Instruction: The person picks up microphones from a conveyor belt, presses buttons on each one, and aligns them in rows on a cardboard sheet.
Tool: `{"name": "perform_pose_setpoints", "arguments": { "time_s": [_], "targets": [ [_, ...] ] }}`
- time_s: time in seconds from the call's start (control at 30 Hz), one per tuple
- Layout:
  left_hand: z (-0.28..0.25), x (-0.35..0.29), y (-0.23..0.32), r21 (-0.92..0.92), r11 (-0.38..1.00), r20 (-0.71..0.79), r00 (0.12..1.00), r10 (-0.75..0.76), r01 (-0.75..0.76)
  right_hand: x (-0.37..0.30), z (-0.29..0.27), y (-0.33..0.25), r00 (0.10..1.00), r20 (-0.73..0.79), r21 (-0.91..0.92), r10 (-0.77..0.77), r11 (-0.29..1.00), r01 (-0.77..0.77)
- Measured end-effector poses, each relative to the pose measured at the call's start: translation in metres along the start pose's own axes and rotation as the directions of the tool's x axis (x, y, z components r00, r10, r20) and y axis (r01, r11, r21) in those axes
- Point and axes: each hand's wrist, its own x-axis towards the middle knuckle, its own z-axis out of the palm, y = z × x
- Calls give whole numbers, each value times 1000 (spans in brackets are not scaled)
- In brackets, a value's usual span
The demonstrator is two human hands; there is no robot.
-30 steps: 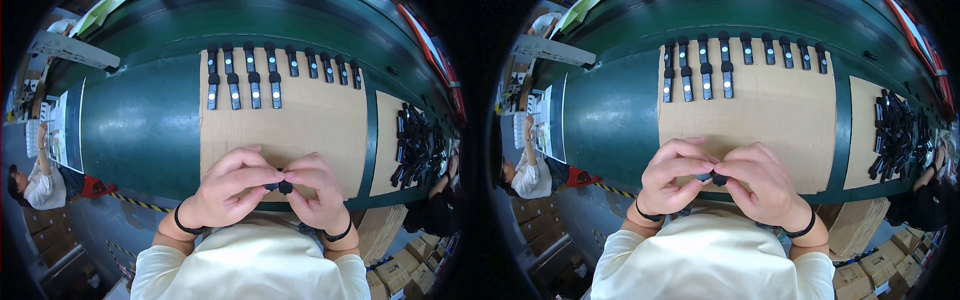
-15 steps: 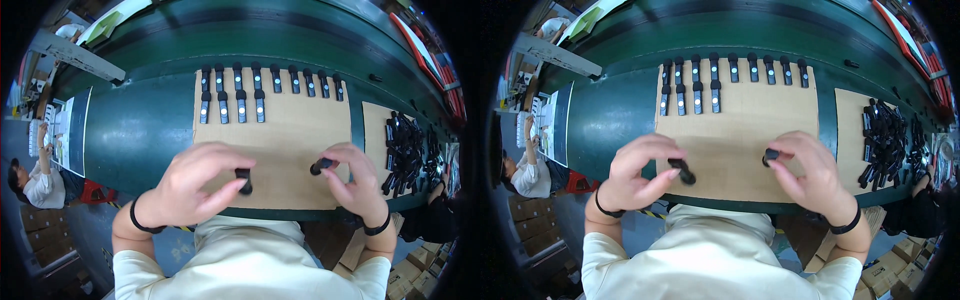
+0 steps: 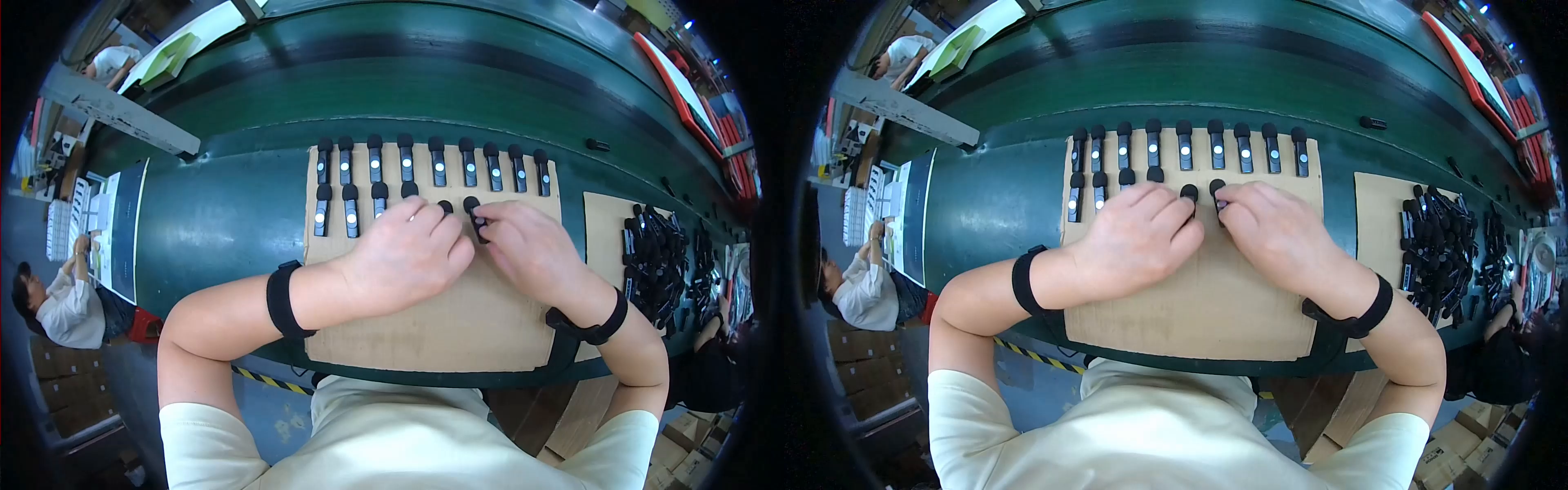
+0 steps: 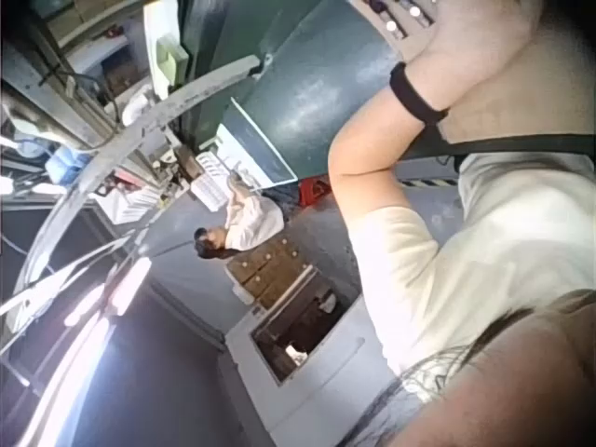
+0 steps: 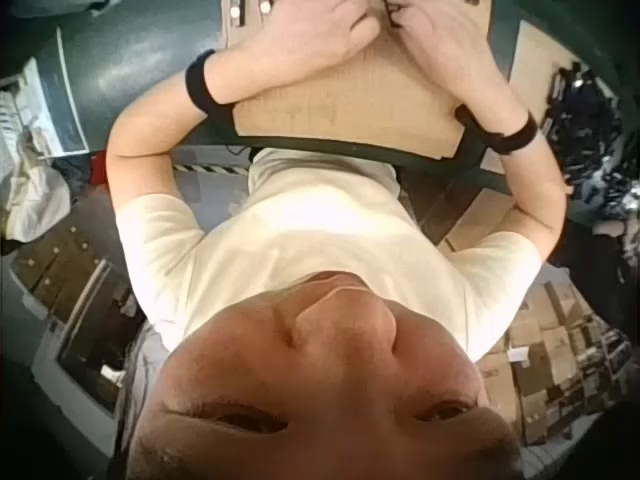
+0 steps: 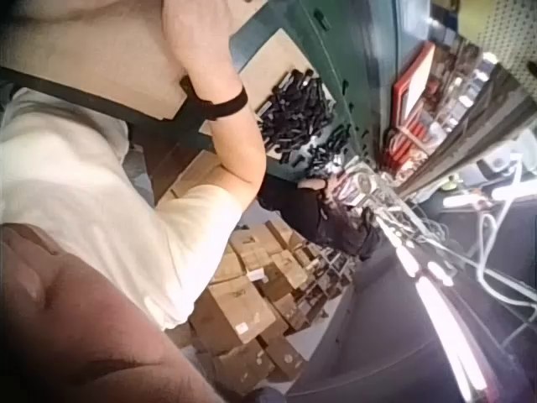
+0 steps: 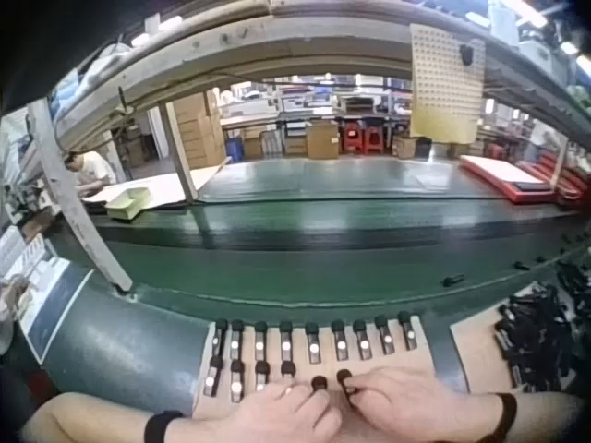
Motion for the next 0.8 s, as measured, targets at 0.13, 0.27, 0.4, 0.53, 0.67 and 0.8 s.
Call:
{"name": "perform_pose_setpoints", "arguments": {
  "time_s": [0.13, 0.27, 0.4, 0.53, 0.67, 0.8],
  "targets": [
    [4, -5, 8, 31, 999, 54, 998, 40, -41, -4, 7, -4, 995, 72, -40, -67, 997, 70],
    [6, -5, 6, -30, 999, 89, 995, 46, -44, -3, 8, -6, 993, 100, -40, -58, 997, 62],
    [8, -1, 1, -62, 998, 83, 997, 6, 0, 0, 9, -3, 995, 91, -36, -29, 999, 32],
    [12, 4, -1, -72, 994, 94, 993, -72, 79, 1, 13, 1, 997, 76, -31, 2, 1000, 0],
    [14, 4, -2, -51, 990, 77, 989, -128, 132, 1, 16, 4, 998, 61, -9, 23, 1000, -22],
    [12, 5, -1, -61, 987, 84, 986, -144, 150, 1, 12, 3, 997, 71, -4, 37, 999, -37]
  ]
}}
